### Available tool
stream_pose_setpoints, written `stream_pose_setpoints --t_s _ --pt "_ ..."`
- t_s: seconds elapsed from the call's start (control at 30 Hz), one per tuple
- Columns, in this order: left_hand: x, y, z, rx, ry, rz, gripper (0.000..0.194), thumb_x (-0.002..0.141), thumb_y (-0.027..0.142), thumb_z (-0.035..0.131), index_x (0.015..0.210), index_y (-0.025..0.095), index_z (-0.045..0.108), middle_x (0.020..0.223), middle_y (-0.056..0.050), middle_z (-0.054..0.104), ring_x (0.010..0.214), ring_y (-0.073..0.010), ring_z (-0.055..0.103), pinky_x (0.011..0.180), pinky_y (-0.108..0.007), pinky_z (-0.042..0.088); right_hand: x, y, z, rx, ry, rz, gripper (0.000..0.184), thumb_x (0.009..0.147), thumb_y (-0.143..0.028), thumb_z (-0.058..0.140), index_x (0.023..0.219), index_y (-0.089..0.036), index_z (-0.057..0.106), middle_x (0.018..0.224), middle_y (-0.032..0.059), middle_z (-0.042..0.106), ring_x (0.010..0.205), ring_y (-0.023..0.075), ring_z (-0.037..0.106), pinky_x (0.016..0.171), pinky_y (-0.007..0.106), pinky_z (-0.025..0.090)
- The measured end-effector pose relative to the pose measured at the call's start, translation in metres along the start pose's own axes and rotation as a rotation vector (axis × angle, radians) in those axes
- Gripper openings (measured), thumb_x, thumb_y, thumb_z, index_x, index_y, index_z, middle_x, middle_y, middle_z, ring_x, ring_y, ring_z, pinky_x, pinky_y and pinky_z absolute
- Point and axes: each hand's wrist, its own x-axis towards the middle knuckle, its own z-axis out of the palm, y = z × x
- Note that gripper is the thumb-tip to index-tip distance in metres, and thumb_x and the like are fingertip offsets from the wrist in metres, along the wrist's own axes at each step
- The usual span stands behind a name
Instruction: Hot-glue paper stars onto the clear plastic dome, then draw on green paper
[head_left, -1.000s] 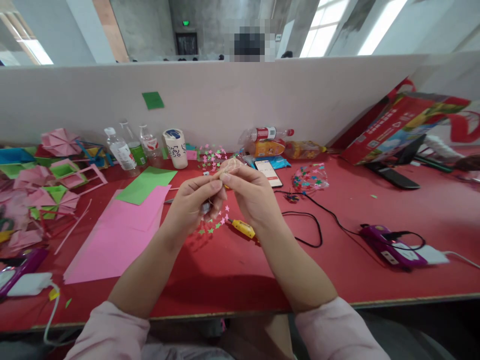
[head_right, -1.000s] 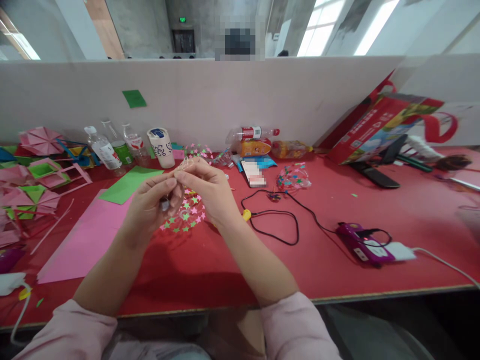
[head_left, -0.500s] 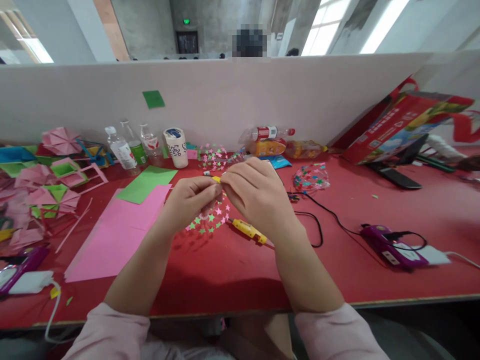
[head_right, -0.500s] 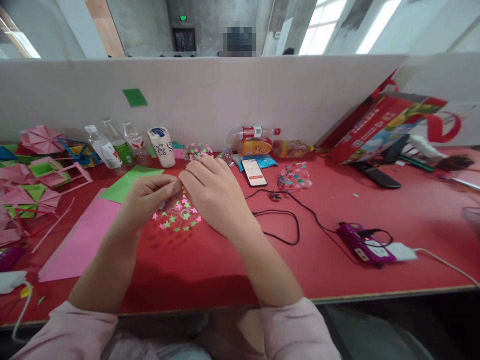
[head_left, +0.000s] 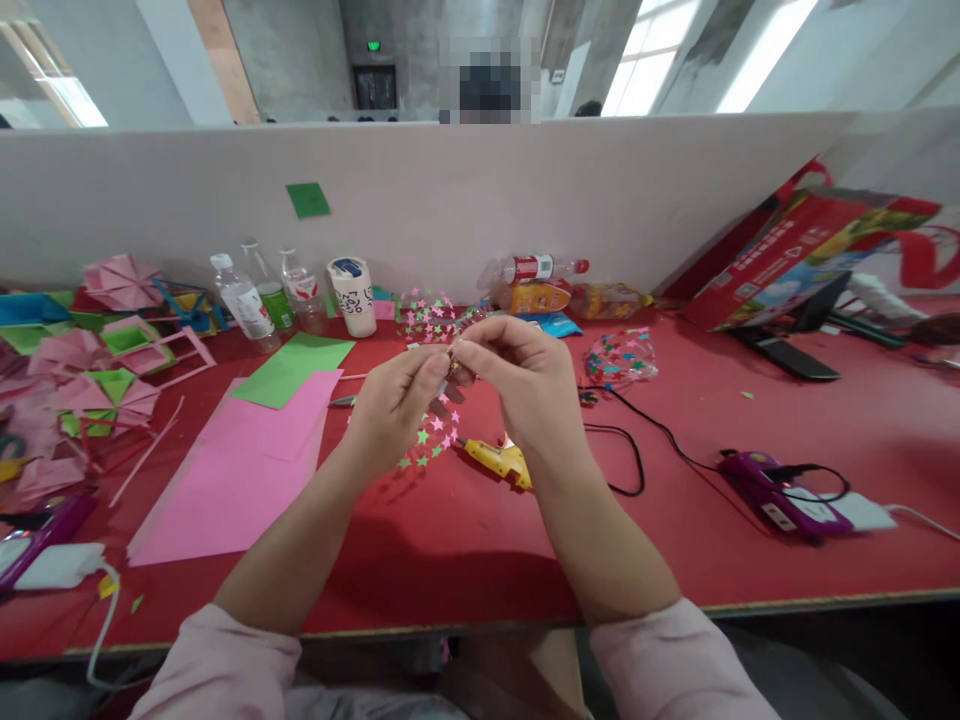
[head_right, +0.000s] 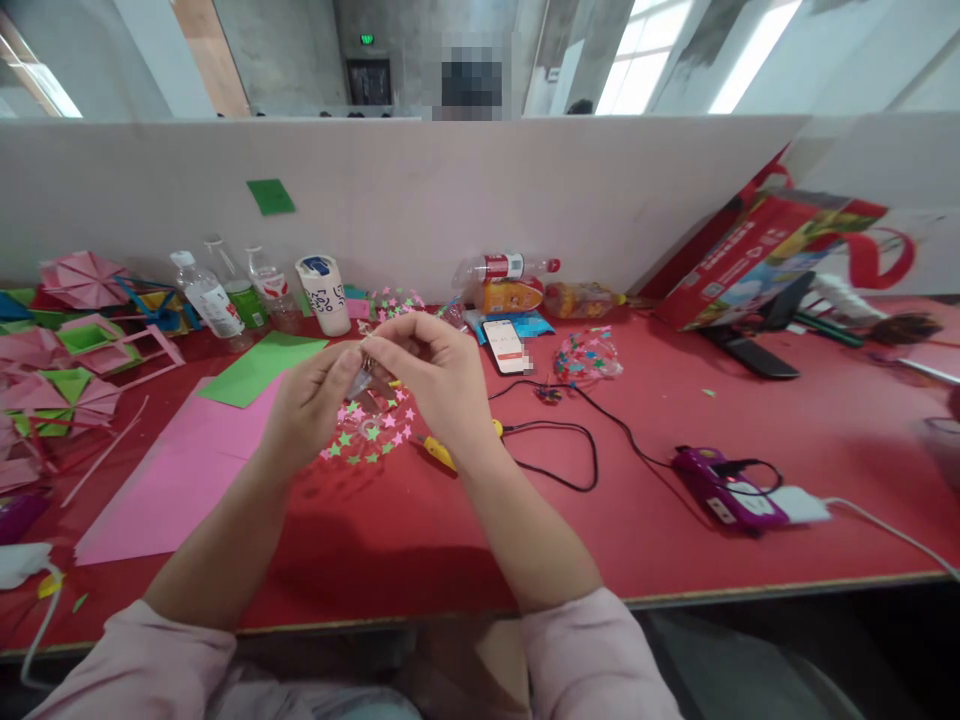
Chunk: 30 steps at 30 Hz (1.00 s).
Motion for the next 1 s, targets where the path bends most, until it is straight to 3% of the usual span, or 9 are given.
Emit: stream_pose_setpoints --t_s 0.1,0.23,0.37,0.43,0.5,0.67,0.73,0.9,1.0 --pt "0.001 -0.001 -0.001 -0.156 -0.059 -0.141 0.026 0.095 0.036 0.042 0.084 0.019 0.059 0.066 0.001 0.061 0.051 -0.0095 0.055 0.046 -0.020 0.043 0.003 0.004 -0.002 0.134 0.023 0.032 0.008 0.077 -0.021 0.070 0.072 -0.020 0.063 0.059 -0.0059 0.060 0.055 0.0073 0.054 0.056 0.022 0.047" --pt "0.000 0.000 -0.007 -0.075 -0.059 -0.124 0.027 0.093 0.031 0.045 0.071 0.018 0.056 0.055 0.005 0.048 0.044 -0.0058 0.040 0.041 -0.018 0.030 0.006 0.006 -0.002 0.235 -0.072 0.100 0.009 0.074 -0.022 0.073 0.070 -0.020 0.065 0.059 -0.0054 0.061 0.054 0.0068 0.055 0.054 0.021 0.046" --pt "0.000 0.002 -0.015 -0.188 -0.246 -0.219 0.026 0.089 0.031 0.045 0.070 0.017 0.056 0.055 0.004 0.047 0.043 -0.0059 0.036 0.040 -0.020 0.026 0.008 0.005 -0.002 0.387 -0.178 0.216 0.011 0.068 -0.022 0.077 0.069 -0.019 0.066 0.060 -0.0056 0.060 0.050 0.0051 0.052 0.049 0.020 0.044" --pt "0.001 0.003 -0.018 -0.241 -0.282 -0.250 0.027 0.088 0.031 0.044 0.068 0.017 0.055 0.053 0.004 0.045 0.041 -0.0066 0.035 0.039 -0.021 0.025 0.008 0.004 -0.001 0.417 -0.192 0.250 0.012 0.066 -0.022 0.078 0.068 -0.018 0.066 0.060 -0.0054 0.060 0.051 0.0051 0.052 0.050 0.020 0.044" --pt "0.001 0.003 -0.017 -0.198 -0.227 -0.203 0.030 0.089 0.032 0.040 0.067 0.018 0.053 0.054 0.003 0.046 0.044 -0.0080 0.037 0.041 -0.022 0.027 0.007 0.005 -0.001 0.405 -0.170 0.260 0.012 0.067 -0.023 0.077 0.068 -0.019 0.066 0.060 -0.0051 0.061 0.052 0.0055 0.053 0.052 0.020 0.045" --pt "-0.002 0.002 -0.009 0.211 -0.056 0.022 0.029 0.094 0.033 0.039 0.076 0.018 0.057 0.069 -0.001 0.059 0.064 -0.0128 0.051 0.060 -0.026 0.037 0.007 0.009 0.000 0.386 -0.091 0.265 0.013 0.067 -0.024 0.076 0.066 -0.020 0.064 0.062 -0.0052 0.060 0.055 0.0064 0.052 0.055 0.022 0.046" --pt "-0.002 0.001 -0.007 0.234 -0.039 0.017 0.029 0.095 0.034 0.039 0.078 0.018 0.057 0.069 -0.001 0.060 0.065 -0.0130 0.053 0.061 -0.026 0.038 0.007 0.011 0.002 0.378 -0.067 0.263 0.014 0.066 -0.024 0.076 0.065 -0.020 0.063 0.064 -0.0055 0.059 0.057 0.0063 0.052 0.056 0.022 0.046" --pt "0.000 0.003 -0.009 -0.150 -0.151 -0.194 0.036 0.093 0.040 0.043 0.066 0.019 0.050 0.055 0.003 0.051 0.046 -0.0084 0.044 0.045 -0.022 0.034 0.004 0.011 0.009 0.386 -0.015 0.251 0.017 0.068 -0.027 0.074 0.065 -0.021 0.059 0.061 -0.0065 0.055 0.057 0.0069 0.051 0.060 0.023 0.047" --pt "0.000 0.003 -0.012 -0.494 -0.236 -0.310 0.031 0.090 0.039 0.048 0.066 0.019 0.050 0.050 0.005 0.047 0.038 -0.0065 0.037 0.036 -0.020 0.026 0.004 0.011 0.009 0.437 -0.123 0.249 0.015 0.070 -0.027 0.073 0.067 -0.021 0.059 0.063 -0.0059 0.056 0.058 0.0077 0.053 0.059 0.022 0.047"
